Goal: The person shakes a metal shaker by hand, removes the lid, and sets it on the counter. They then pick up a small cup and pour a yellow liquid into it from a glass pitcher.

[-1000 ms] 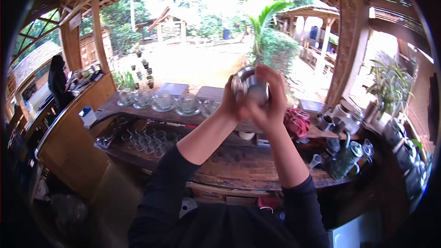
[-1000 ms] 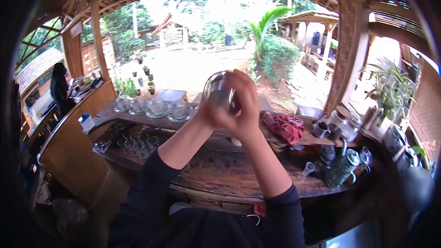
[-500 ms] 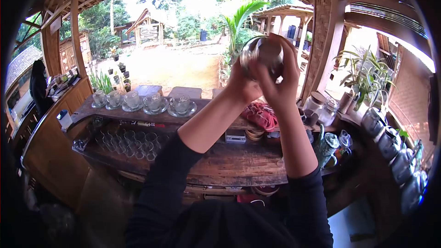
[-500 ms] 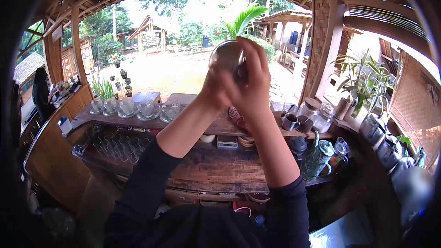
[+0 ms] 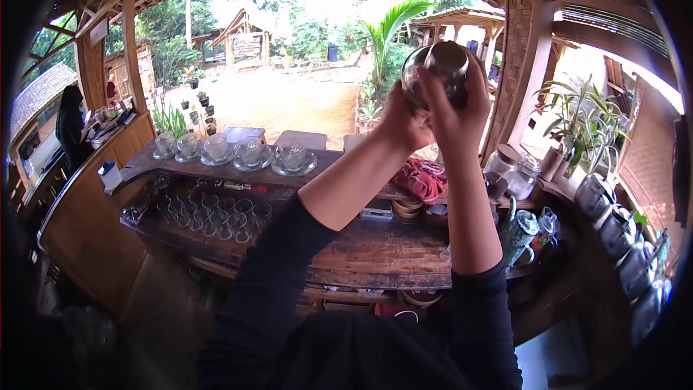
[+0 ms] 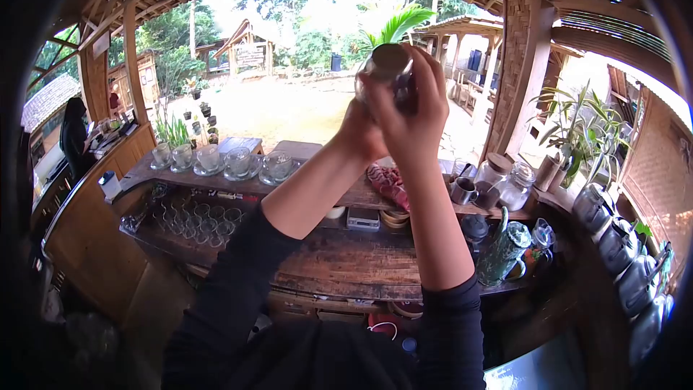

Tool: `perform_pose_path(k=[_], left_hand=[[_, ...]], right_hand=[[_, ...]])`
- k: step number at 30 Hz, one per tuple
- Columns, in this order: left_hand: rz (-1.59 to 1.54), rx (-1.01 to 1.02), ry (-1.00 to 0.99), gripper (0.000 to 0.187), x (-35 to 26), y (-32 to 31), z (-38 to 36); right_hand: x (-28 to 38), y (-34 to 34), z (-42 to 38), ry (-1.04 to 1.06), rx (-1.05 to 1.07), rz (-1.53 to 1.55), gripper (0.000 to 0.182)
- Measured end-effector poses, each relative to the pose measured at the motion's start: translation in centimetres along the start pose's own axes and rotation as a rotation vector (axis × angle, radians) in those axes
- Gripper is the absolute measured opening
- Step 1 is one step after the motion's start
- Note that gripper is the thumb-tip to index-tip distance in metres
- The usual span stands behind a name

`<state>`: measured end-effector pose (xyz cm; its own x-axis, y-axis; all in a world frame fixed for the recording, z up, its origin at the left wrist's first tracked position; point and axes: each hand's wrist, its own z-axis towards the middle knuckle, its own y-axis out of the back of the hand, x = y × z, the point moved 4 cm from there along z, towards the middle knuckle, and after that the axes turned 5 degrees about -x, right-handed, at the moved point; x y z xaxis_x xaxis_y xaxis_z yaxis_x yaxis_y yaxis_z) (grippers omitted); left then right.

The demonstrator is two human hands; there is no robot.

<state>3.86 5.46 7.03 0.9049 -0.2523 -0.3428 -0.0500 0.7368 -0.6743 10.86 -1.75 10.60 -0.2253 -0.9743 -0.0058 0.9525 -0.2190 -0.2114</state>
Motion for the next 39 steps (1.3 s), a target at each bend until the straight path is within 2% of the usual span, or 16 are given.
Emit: perform_pose_path(k=[1,5,9,13,17,19,21,24,25,26,28,31,32,33,37,39], left_hand=[[0.139,-0.273,-0.094,0.051,-0.3,1.0,-1.1],[-0.037,-0.066,0.094,0.045,-1.4,-5.2,-7.7],[0.128,-0.176,-0.025,0.05,-4.6,-2.9,-12.0],[0.028,-0.196,-0.12,0.051,-9.8,2.1,-13.8],[-0.001,-0.477,-0.421,0.053,-14.0,7.0,-16.4],[0.034,-0.592,-0.354,0.056,-14.6,4.0,-20.7],[-0.175,-0.162,-0.042,0.063,-14.9,-3.0,-22.5],[0.182,-0.088,-0.222,0.075,-16.1,-4.8,-27.0],[0.403,0.062,-0.268,0.078,-16.6,-6.3,-28.5],[0.134,-0.206,-0.341,0.075,-18.4,-3.1,-31.3],[-0.075,-0.119,-0.282,0.067,-20.9,-1.5,-32.8],[0.14,-0.833,-0.686,0.04,-24.7,2.3,-36.0],[0.396,-0.889,-0.719,0.037,-24.9,2.6,-37.4],[1.32,-0.837,-0.768,0.043,-24.6,-1.7,-36.3],[0.389,-0.109,-0.278,0.08,-23.8,-9.8,-38.3],[0.586,0.006,-0.437,0.09,-24.5,-11.0,-39.8]], right_hand=[[-1.1,-0.8,-0.3,-0.278,0.047,0.066,0.053],[8.2,0.4,-1.2,0.563,0.028,-0.089,0.042],[10.7,-1.9,-4.2,0.609,-0.03,0.217,0.039],[8.4,-8.4,-6.6,0.453,0.057,0.244,0.036],[6.3,-15.8,-8.3,-0.37,0.177,0.34,0.041],[10.8,-15.0,-7.3,0.11,0.144,0.382,0.044],[16.4,-13.4,-8.1,0.217,0.388,0.169,0.043],[18.8,-15.2,-11.5,0.475,-0.082,0.759,0.044],[18.2,-16.7,-12.1,0.361,0.059,0.684,0.04],[17.5,-18.4,-12.9,0.246,0.198,0.605,0.044],[16.0,-23.6,-15.4,0.016,0.258,0.58,0.053],[15.4,-29.9,-17.4,-0.729,0.324,0.672,0.047],[16.4,-29.3,-16.8,-0.476,0.279,0.537,0.046],[18.4,-28.2,-15.7,-0.295,0.289,0.558,0.044],[26.2,-24.8,-13.5,0.189,0.259,0.701,0.026],[27.1,-26.5,-16.3,0.119,0.095,0.876,0.026]])
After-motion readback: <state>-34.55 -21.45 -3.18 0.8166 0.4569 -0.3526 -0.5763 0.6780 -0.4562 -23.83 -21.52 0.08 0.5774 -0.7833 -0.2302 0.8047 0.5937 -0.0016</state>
